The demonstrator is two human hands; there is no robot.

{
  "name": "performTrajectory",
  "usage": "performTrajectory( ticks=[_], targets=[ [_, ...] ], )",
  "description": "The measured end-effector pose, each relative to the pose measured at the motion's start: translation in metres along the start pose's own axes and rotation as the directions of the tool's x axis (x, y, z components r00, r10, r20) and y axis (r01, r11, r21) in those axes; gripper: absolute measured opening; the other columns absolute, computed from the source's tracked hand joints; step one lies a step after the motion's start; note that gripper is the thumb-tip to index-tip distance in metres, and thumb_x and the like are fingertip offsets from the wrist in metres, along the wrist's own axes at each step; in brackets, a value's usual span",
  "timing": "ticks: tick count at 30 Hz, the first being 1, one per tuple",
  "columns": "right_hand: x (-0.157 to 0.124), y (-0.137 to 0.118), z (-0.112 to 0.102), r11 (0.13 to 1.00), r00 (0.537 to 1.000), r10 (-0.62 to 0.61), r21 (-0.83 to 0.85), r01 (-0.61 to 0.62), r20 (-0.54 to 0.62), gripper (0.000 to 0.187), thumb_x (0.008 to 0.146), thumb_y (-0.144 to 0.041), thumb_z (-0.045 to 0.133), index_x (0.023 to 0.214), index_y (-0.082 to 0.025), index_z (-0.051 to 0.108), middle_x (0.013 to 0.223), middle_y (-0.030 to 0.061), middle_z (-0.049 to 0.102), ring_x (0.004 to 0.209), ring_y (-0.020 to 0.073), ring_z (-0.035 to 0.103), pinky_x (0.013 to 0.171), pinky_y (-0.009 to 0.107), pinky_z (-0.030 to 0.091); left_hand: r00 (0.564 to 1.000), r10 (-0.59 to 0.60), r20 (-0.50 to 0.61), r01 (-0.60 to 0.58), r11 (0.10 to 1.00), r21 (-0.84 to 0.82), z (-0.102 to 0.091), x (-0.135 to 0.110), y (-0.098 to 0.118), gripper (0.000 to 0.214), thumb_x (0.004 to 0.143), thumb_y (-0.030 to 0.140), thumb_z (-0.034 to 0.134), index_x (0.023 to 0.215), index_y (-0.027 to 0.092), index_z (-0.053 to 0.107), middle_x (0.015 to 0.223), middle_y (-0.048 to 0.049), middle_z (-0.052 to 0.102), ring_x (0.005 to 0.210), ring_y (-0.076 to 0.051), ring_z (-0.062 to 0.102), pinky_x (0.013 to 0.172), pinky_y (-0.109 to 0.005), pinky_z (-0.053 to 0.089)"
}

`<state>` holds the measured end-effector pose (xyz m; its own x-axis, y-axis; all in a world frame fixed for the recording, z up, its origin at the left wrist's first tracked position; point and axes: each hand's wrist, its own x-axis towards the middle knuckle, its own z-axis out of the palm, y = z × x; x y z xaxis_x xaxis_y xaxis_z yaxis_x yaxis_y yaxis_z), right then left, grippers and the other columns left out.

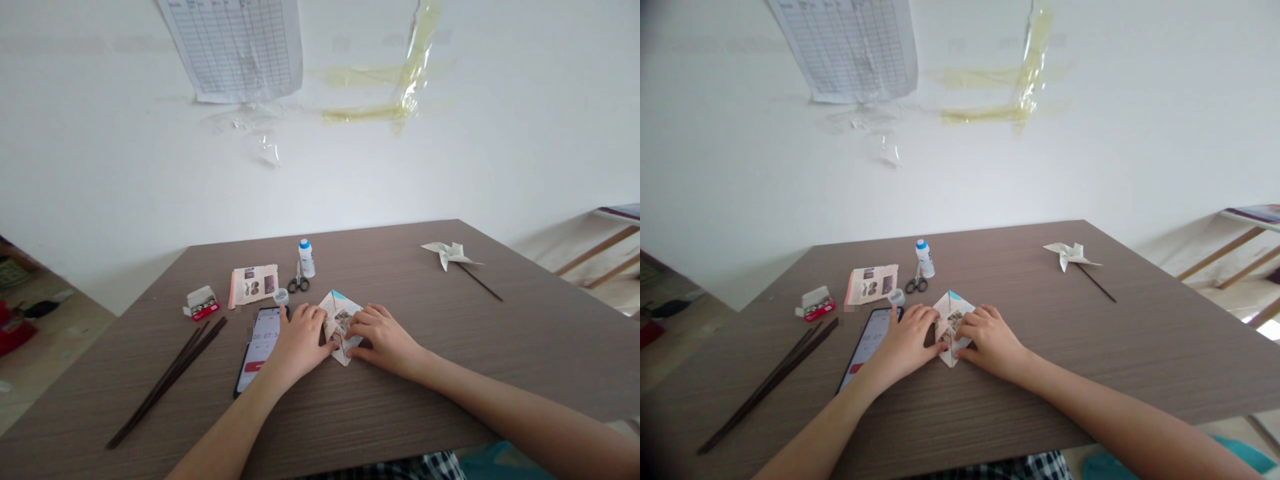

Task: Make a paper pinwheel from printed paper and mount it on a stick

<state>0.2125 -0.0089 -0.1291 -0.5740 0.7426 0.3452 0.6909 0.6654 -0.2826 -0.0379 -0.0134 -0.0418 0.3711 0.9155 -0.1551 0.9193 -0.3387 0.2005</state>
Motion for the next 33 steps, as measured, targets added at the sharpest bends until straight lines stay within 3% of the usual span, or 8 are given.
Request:
performTrajectory(
  ticks=[4, 12, 18, 24, 33],
  targets=[
    [-0.001, 0.002, 0.002, 1.0, 1.0, -0.014, 0.022, 0.014, 0.002, 0.023, 0.103, -0.029, 0.112, 0.123, -0.032, 0.101, 0.118, 0.0084, 0.096, 0.121, 0.0354, 0.092, 0.129, 0.059, 0.068, 1.0, 0.004, -0.007, -0.004, 1.0, -0.002, -0.001, -0.001, 0.001, 0.047, 0.114, 0.031, 0.087, 0.16, 0.025, 0.081, 0.183, -0.0206, 0.079, 0.181, -0.05, 0.062, 0.157, -0.094, 0.028],
    [0.001, 0.016, 0.008, 0.989, 0.991, -0.133, 0.055, 0.134, -0.026, 0.008, 0.117, -0.028, 0.097, 0.123, -0.033, 0.097, 0.12, 0.004, 0.097, 0.118, 0.0288, 0.088, 0.124, 0.048, 0.063, 1.0, 0.002, -0.02, -0.002, 1.0, 0.011, 0.001, -0.001, 0.0, 0.049, 0.114, 0.033, 0.088, 0.162, 0.028, 0.082, 0.184, -0.0203, 0.078, 0.181, -0.05, 0.062, 0.158, -0.091, 0.029],
    [-0.002, 0.027, 0.005, 0.985, 0.984, -0.17, 0.026, 0.171, -0.052, 0.018, 0.121, -0.02, 0.089, 0.133, -0.03, 0.097, 0.119, 0.0055, 0.099, 0.116, 0.0289, 0.086, 0.109, 0.045, 0.058, 0.999, 0.006, -0.037, -0.006, 1.0, -0.011, 0.004, 0.0, -0.004, 0.049, 0.112, 0.033, 0.092, 0.159, 0.029, 0.081, 0.179, -0.0189, 0.08, 0.179, -0.049, 0.064, 0.156, -0.092, 0.029],
    [-0.005, 0.033, 0.001, 0.972, 0.972, -0.23, 0.034, 0.231, -0.045, 0.032, 0.126, -0.014, 0.076, 0.133, -0.035, 0.099, 0.127, 0.0042, 0.1, 0.117, 0.0262, 0.085, 0.115, 0.046, 0.054, 0.999, 0.015, -0.033, -0.016, 1.0, -0.024, 0.006, 0.001, -0.005, 0.047, 0.112, 0.036, 0.093, 0.158, 0.03, 0.081, 0.18, -0.0184, 0.08, 0.18, -0.049, 0.063, 0.156, -0.094, 0.027],
    [-0.004, 0.028, 0.004, 0.979, 0.977, -0.199, 0.02, 0.201, -0.082, 0.011, 0.123, -0.023, 0.09, 0.122, -0.031, 0.099, 0.118, 0.0044, 0.098, 0.113, 0.0265, 0.086, 0.114, 0.046, 0.059, 1.0, -0.013, 0.002, 0.013, 1.0, -0.027, 0.002, 0.0, -0.001, 0.052, 0.114, 0.031, 0.091, 0.164, 0.027, 0.079, 0.185, -0.0203, 0.077, 0.183, -0.048, 0.06, 0.157, -0.096, 0.022]
  ],
)
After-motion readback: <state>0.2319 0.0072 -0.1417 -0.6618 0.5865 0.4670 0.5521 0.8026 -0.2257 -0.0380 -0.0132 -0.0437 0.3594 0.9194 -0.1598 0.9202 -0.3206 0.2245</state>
